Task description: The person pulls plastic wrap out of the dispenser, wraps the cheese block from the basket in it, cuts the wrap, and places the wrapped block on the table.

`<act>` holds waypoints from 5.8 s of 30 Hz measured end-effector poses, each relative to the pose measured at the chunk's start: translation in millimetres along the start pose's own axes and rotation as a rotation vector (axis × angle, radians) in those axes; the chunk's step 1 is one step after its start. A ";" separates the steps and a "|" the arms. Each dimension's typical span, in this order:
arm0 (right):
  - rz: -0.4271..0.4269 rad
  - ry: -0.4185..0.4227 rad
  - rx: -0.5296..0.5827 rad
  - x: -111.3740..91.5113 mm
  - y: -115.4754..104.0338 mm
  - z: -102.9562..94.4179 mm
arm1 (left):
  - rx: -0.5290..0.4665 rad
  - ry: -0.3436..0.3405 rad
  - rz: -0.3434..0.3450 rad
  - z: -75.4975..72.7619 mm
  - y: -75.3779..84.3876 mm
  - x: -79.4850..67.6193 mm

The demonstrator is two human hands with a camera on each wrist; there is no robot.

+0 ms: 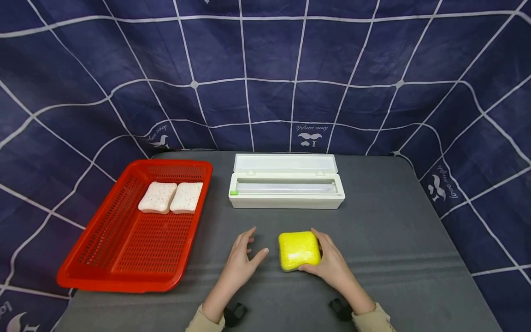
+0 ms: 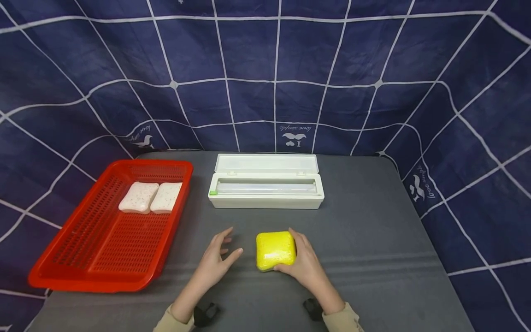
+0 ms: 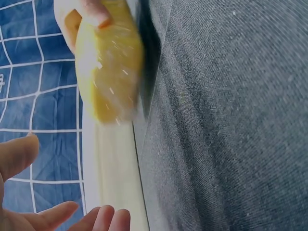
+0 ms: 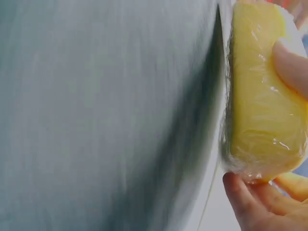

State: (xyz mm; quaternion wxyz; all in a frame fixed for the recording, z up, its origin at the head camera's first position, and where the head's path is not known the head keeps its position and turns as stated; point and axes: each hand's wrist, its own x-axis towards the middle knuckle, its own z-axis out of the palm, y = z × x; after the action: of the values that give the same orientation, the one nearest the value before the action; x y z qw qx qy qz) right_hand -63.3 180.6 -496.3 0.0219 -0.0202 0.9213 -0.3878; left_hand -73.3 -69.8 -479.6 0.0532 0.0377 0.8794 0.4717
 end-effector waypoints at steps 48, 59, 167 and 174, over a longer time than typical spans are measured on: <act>-0.048 0.115 -0.112 70.1 61.9 -117.2 | 0.152 0.260 0.168 -25.8 10.0 59.9; -0.186 0.249 -0.180 117.4 29.4 -80.0 | 0.314 0.258 0.176 -43.8 3.5 121.4; -0.356 0.916 0.117 146.7 -76.2 -167.8 | 0.208 0.688 0.647 -133.0 127.9 159.4; -0.384 0.971 0.112 143.3 -87.1 -177.2 | 0.175 0.735 0.681 -140.1 142.7 155.2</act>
State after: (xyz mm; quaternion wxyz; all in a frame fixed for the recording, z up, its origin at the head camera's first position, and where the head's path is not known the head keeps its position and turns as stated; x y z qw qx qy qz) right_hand -214.6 238.4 -313.8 -0.4780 -0.0054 0.7828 -0.3983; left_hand -243.0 -88.6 -292.7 -0.4198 0.1583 0.8141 0.3687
